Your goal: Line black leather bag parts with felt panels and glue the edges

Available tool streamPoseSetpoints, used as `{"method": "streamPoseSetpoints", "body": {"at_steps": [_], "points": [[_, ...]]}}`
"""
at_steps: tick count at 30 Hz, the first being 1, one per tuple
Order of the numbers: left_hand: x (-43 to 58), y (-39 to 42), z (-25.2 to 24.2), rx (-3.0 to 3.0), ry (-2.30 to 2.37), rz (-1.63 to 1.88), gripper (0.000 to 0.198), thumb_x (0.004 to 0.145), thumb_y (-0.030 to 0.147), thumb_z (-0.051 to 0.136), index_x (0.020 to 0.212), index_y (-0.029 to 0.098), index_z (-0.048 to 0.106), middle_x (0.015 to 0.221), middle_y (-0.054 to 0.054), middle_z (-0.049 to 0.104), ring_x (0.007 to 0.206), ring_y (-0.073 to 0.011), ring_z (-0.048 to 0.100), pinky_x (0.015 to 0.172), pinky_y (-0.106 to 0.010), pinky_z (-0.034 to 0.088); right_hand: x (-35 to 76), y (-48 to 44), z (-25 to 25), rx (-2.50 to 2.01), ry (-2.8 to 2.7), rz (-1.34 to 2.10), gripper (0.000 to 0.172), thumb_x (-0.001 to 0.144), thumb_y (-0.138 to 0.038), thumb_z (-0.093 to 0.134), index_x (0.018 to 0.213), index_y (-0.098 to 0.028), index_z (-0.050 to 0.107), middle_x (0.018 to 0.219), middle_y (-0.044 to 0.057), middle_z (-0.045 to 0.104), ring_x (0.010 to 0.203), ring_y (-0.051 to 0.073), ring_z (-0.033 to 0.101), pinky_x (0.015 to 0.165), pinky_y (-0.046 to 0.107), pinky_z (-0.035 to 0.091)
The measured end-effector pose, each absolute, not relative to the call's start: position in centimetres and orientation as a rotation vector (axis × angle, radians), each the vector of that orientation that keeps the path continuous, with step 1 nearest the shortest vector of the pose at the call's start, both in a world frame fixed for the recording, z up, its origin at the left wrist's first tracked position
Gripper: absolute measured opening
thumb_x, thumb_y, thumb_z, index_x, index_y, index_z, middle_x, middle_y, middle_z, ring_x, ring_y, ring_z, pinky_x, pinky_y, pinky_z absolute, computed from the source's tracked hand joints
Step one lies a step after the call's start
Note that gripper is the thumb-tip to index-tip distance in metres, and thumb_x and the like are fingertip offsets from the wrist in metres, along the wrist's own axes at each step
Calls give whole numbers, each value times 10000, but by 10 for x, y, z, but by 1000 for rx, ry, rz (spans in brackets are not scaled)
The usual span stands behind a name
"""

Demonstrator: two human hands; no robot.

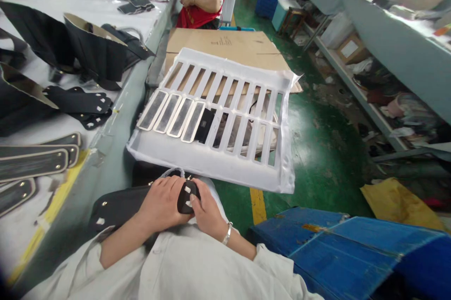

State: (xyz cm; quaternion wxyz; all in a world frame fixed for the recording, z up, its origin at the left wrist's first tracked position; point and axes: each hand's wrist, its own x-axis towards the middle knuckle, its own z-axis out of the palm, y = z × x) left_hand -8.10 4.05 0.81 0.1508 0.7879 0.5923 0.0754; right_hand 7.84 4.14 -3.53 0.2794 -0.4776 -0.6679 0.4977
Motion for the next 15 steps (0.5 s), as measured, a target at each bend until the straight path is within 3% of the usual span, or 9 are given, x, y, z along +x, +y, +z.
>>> {"method": "streamPoseSetpoints", "body": {"at_steps": [6,11,13,15], "points": [[-78,42,7,2265,1692,231,520,622,465,643,1017,140,550,975,-113,590,927,-283,525,857,-421,360,61,41,-40,-1368,-1624,1251,281,892,-254,372,1151,-200,465,1136,82,555,1061,169,517,967,338,402],[-112,25,1,2356,1576,341,919,615,632,639,1328,107,394,1317,-161,480,1206,-309,419,1086,-478,171,66,47,-28,-1360,-1582,1410,253,891,-284,400,1108,-202,500,1103,58,566,1021,169,518,943,329,399],[-134,12,2,2406,1571,347,856,678,614,622,1358,153,381,1397,-135,416,1278,-299,353,1106,-480,143,71,55,-20,-1332,-1589,1552,264,888,-312,410,1099,-204,526,1097,43,583,1028,172,521,941,326,398],[-149,-1,2,2462,1564,375,607,774,515,593,1291,218,481,1381,-85,454,1290,-277,349,1110,-486,144,73,63,-14,-1308,-1604,1652,286,896,-344,392,1073,-199,564,1089,36,604,1039,175,523,949,322,389]]}}
